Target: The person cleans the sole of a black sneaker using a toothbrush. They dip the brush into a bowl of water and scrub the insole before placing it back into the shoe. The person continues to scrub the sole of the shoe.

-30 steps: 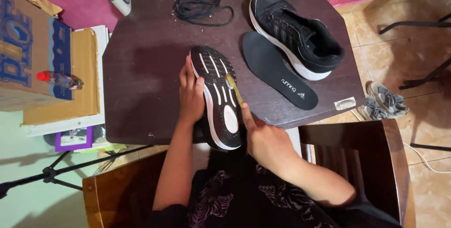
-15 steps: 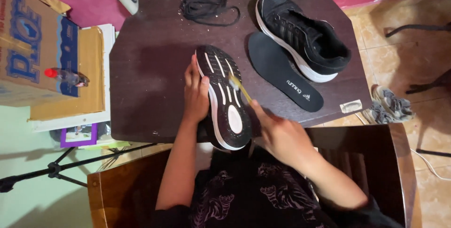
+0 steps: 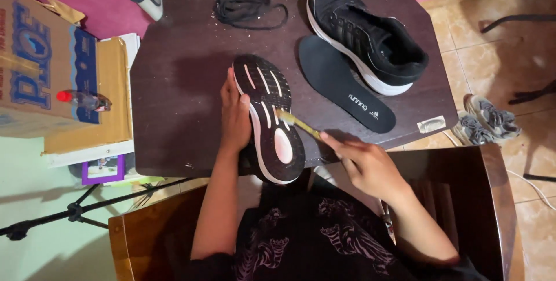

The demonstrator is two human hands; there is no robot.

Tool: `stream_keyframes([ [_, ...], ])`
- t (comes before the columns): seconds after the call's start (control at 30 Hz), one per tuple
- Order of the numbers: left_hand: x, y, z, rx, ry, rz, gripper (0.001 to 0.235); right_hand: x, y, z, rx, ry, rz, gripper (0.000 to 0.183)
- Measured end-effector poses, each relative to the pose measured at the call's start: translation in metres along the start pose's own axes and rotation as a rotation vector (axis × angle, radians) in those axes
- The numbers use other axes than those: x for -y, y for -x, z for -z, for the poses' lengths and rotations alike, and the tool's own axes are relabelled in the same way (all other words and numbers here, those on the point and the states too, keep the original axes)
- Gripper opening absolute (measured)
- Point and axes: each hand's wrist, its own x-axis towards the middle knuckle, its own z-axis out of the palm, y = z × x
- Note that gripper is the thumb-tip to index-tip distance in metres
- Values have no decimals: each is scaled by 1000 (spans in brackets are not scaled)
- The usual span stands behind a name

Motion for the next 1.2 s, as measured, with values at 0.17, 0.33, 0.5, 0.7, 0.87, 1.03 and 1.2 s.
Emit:
stream_keyframes([
  [0.17,5,-1,-1,5,7,-9,65,-26,12,-6,72,-112,71,49],
  [0.33,5,-2,-3,-22,32,-56,65,-31,10,-5,-22,78,95,53],
  [0.5,8,-1,-3,-41,43,-47,63,14,-1,8,131,-330,275,46],
  [0.7,28,-6,-13,-97,-12,-135,61,-71,-23,-40,-35,-219,216,32],
  [0.87,24,-4,-9,-90,-20,-116,62,-79,3,-48,88,-408,275,23],
  [1.03,24,-5,-12,-110,13,-132,62,-39,-37,-35,-52,-238,268,24],
  [1.2,64,-17,-22,-143,-212,-449,51,-70,-44,-48,-71,-159,155,39],
])
